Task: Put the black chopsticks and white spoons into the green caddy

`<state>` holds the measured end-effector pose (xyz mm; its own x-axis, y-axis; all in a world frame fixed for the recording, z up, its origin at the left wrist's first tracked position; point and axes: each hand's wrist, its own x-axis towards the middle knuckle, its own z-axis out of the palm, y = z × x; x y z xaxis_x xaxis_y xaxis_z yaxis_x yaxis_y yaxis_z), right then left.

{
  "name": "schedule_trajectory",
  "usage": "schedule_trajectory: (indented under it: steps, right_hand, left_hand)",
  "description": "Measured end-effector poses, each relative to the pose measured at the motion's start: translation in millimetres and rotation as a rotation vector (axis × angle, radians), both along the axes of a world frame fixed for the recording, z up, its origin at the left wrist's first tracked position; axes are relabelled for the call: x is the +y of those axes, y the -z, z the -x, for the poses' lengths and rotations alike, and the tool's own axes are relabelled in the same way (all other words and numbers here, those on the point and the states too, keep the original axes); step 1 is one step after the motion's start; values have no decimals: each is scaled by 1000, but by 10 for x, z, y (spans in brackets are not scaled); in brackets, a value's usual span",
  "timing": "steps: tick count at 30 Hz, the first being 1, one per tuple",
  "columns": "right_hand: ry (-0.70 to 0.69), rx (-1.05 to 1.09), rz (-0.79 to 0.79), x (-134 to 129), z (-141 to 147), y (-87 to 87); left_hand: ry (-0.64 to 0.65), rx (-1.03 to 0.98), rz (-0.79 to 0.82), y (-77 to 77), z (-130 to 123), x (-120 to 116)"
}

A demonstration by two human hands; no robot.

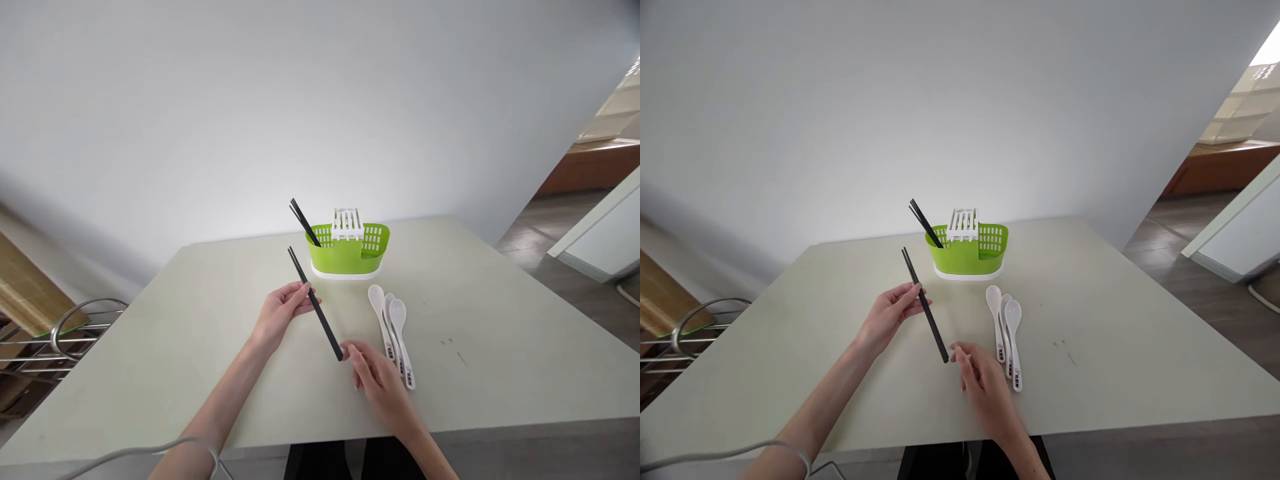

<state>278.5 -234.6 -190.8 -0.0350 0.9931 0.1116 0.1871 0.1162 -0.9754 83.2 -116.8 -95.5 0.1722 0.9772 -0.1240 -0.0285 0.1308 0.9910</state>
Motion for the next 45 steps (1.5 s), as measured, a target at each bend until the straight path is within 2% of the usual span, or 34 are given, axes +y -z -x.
schedule_trajectory:
  steps: [4, 10, 21, 34, 41, 45]
  right_hand:
    - [-41, -20, 16, -2, -7, -19]
    - [-38, 119, 62, -10, 15, 13]
    - [-33, 70, 55, -28, 36, 11]
    - [-24, 14, 98, -66, 35, 73]
    - [-31, 2, 108, -62, 23, 52]
    - [-41, 8, 107, -60, 18, 54]
  left_hand:
    - [-17, -72, 37, 157, -113, -33]
    - [-49, -111, 33, 283, -246, -37]
    - [-101, -203, 105, 495, -193, -30]
    - [-133, -357, 123, 554, -132, -18]
    - [-129, -352, 141, 618, -88, -1]
    - [-144, -272, 114, 550, -11, 37]
